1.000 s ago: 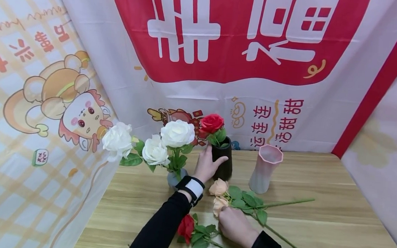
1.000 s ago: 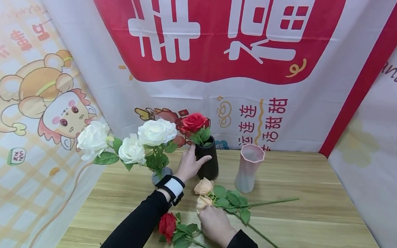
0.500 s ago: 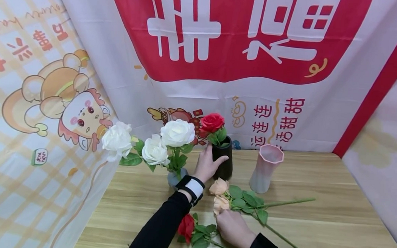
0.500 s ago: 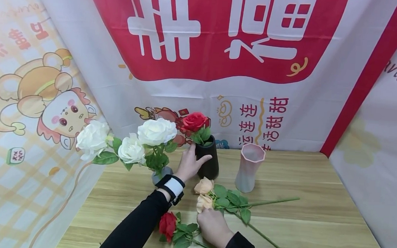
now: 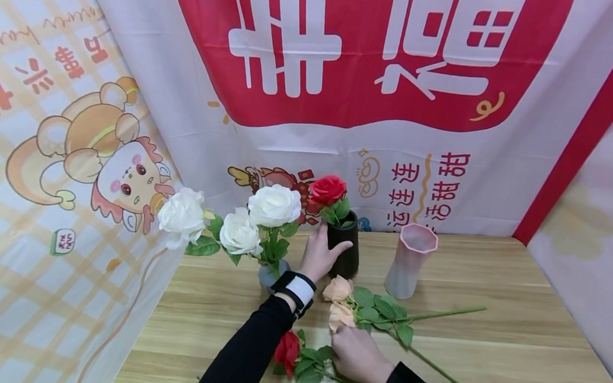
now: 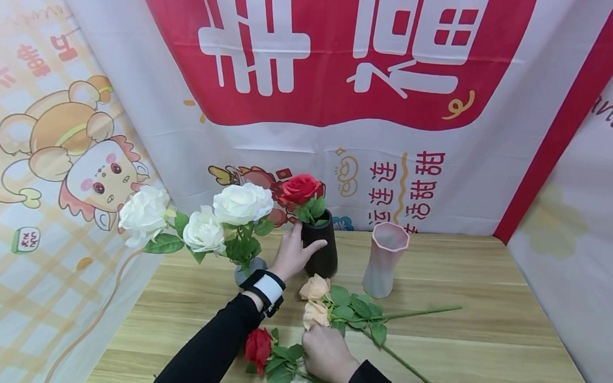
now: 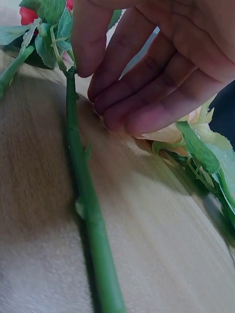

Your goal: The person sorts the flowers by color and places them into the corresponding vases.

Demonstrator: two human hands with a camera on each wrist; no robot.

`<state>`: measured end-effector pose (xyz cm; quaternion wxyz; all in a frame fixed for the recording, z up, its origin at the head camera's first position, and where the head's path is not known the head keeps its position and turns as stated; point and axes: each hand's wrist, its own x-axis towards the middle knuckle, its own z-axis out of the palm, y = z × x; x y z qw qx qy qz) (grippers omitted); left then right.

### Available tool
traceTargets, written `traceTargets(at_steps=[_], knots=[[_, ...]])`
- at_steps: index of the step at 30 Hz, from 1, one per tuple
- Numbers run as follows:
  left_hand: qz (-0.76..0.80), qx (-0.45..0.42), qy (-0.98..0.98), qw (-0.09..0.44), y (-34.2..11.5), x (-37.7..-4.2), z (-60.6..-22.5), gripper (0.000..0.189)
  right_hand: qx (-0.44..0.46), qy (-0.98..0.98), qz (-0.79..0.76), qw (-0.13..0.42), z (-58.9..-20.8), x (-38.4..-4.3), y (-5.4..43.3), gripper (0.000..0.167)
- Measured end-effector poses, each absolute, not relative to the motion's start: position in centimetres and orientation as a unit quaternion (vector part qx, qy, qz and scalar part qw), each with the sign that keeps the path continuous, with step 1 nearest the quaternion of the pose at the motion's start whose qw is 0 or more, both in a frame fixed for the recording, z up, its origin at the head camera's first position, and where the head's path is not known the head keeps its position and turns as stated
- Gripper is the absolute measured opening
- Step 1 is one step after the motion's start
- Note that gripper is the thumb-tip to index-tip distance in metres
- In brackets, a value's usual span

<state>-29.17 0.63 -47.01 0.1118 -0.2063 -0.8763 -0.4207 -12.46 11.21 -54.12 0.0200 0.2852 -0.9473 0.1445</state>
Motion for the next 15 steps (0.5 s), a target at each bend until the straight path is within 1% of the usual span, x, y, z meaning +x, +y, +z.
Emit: traceTargets(at_steps=[15], knots=[[-0.421, -0.207, -0.876, 0.112, 0.69, -29.47, -47.26, 0.093, 0.296, -0.94, 0.171, -0.001, -53.75, -12.27, 11.1, 0.042]])
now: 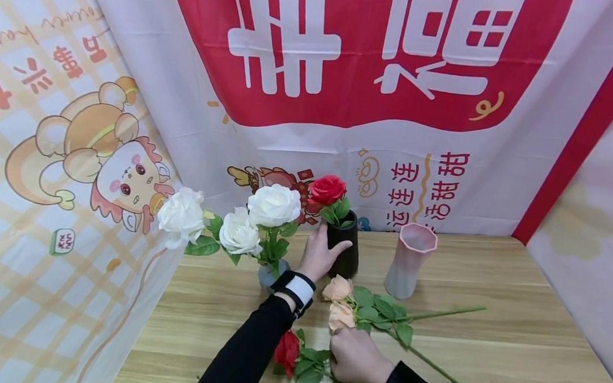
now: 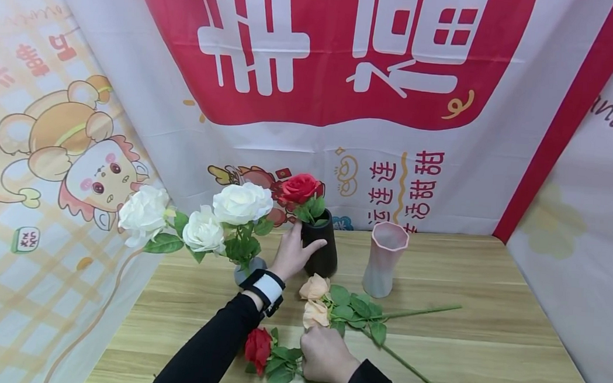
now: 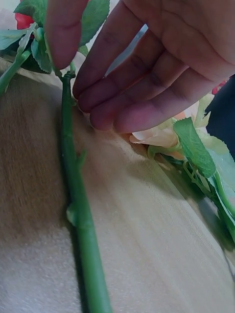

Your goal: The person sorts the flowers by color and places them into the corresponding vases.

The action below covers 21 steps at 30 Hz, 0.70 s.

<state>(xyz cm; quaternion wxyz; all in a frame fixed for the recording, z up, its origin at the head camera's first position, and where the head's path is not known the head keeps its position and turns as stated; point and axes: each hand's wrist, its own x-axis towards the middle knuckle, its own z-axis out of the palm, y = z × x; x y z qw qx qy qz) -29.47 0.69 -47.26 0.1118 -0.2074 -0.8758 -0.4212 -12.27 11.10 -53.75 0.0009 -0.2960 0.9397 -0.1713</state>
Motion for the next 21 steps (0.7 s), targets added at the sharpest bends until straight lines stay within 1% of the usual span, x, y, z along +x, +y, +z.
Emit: traceTargets(at_steps=[8, 15, 18, 21], knots=[[-0.419, -0.203, -0.879, 0.105, 0.6, -29.3, -47.0, 0.093, -0.306, 0.939, -0.158, -0.011, -54.0, -12.3, 11.0, 0.04], [-0.417, -0.205, -0.878, 0.111, 0.6, -29.1, -46.9, 0.094, -0.284, 0.946, -0.158, 0.011, -54.0, -12.3, 11.2, 0.047], [-0.417, -0.206, -0.878, 0.114, 0.6, -29.2, -47.0, 0.094, -0.27, 0.948, -0.167, 0.021, -53.4, -12.1, 11.5, 0.046], [-0.418, -0.207, -0.877, 0.115, 0.6, -29.2, -47.2, 0.094, -0.259, 0.947, -0.187, 0.016, -52.7, -11.6, 12.0, 0.043]])
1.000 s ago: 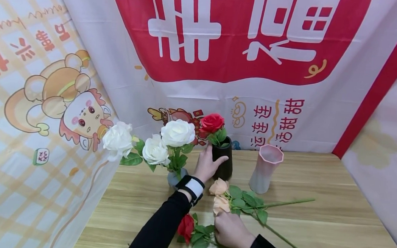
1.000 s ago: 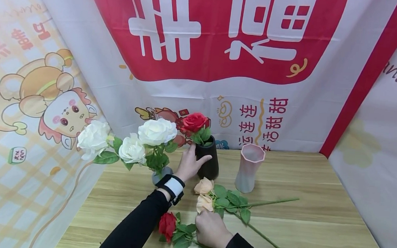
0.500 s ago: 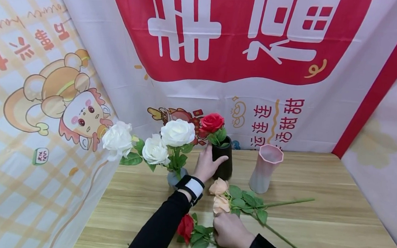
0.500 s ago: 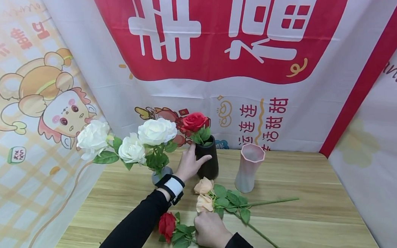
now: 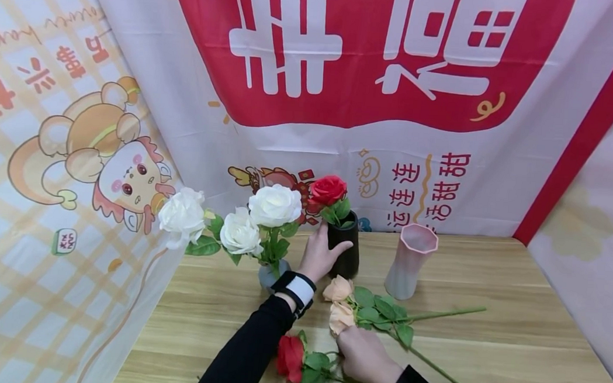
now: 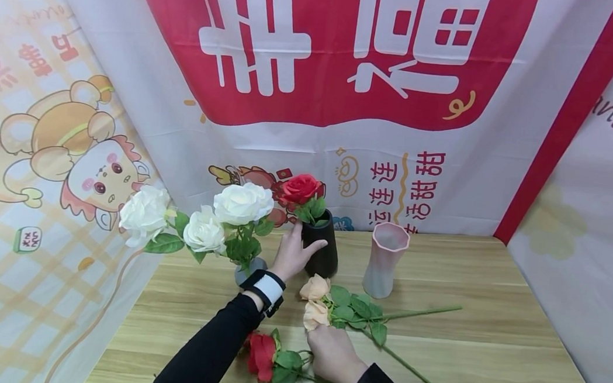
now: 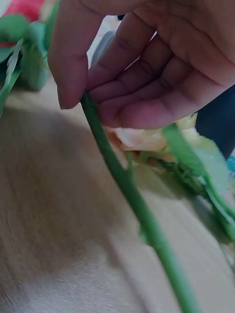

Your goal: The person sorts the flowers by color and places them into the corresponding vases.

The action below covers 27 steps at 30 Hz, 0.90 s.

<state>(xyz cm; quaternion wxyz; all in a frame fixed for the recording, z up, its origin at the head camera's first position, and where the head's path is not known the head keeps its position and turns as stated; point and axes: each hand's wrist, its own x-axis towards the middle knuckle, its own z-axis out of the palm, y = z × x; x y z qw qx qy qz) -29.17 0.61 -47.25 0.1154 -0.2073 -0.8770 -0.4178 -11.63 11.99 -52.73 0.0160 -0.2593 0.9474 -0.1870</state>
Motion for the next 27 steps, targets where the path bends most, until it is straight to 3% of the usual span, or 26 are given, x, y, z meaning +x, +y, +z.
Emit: traceTargets(at_steps=[12, 21, 27], knots=[[-0.426, -0.215, -0.872, 0.109, 0.5, -29.3, -47.2, 0.094, -0.214, 0.952, -0.205, -0.071, -50.1, -9.6, 15.7, 0.038], [-0.431, -0.221, -0.867, 0.115, 0.1, -29.6, -47.5, 0.095, -0.24, 0.933, -0.198, -0.179, -47.8, -9.0, 18.5, 0.033], [-0.424, -0.222, -0.87, 0.115, 0.5, -29.5, -47.5, 0.095, -0.242, 0.927, -0.189, -0.217, -45.5, -9.0, 19.4, 0.027]])
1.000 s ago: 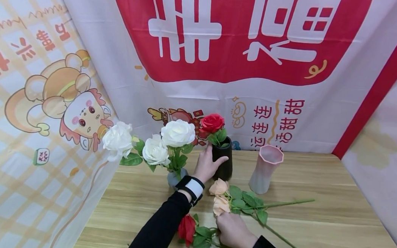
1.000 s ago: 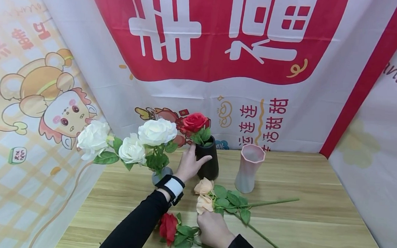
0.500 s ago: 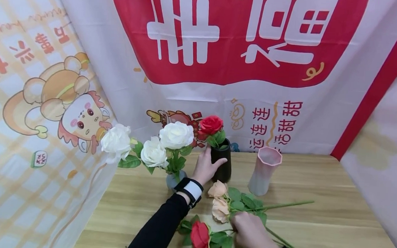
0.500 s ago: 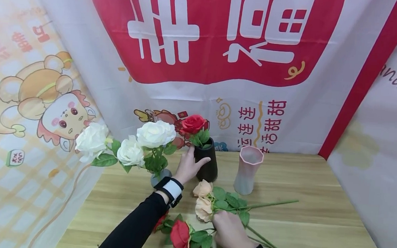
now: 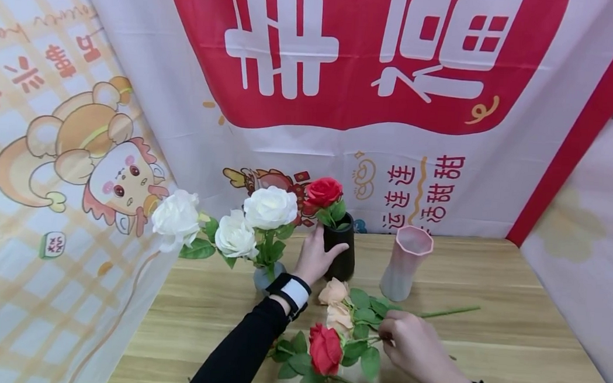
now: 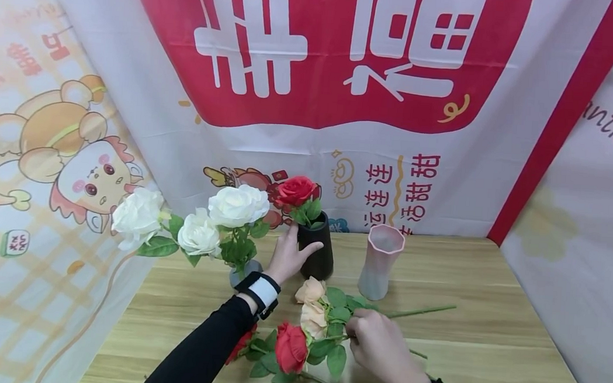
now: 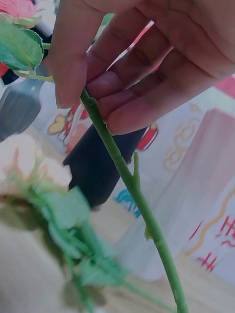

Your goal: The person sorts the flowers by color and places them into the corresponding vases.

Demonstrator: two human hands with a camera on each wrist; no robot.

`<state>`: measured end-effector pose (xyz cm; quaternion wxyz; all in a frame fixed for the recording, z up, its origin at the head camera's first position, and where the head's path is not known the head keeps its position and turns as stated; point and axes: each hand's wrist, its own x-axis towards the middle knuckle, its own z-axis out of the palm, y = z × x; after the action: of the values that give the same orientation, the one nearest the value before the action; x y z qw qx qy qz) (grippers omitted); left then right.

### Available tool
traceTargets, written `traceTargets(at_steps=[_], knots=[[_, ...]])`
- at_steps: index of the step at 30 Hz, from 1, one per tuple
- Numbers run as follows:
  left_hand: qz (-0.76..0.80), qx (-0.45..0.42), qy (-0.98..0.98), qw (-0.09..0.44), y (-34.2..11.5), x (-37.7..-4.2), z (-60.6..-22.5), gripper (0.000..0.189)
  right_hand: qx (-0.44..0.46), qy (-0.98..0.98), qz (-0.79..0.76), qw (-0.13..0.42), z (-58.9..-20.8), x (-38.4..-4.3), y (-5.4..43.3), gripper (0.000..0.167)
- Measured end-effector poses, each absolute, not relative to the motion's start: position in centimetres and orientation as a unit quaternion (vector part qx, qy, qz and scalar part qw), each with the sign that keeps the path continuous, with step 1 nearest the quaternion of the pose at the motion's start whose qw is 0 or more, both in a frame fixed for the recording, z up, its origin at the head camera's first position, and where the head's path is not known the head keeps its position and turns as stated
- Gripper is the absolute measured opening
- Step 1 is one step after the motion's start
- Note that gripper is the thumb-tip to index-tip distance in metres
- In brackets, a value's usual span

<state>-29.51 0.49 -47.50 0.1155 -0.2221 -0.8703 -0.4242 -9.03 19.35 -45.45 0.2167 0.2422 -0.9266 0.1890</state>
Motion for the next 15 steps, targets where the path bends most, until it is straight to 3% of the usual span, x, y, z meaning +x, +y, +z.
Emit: traceTargets(at_steps=[7, 15], knots=[[-0.425, -0.217, -0.873, 0.106, 0.6, -29.4, -47.3, 0.094, 0.247, -0.908, 0.189, 0.281, -43.0, -9.4, 20.1, 0.029], [-0.424, -0.214, -0.874, 0.106, 0.5, -29.4, -47.2, 0.091, 0.23, -0.899, 0.254, 0.274, -40.6, -9.7, 20.0, 0.03]])
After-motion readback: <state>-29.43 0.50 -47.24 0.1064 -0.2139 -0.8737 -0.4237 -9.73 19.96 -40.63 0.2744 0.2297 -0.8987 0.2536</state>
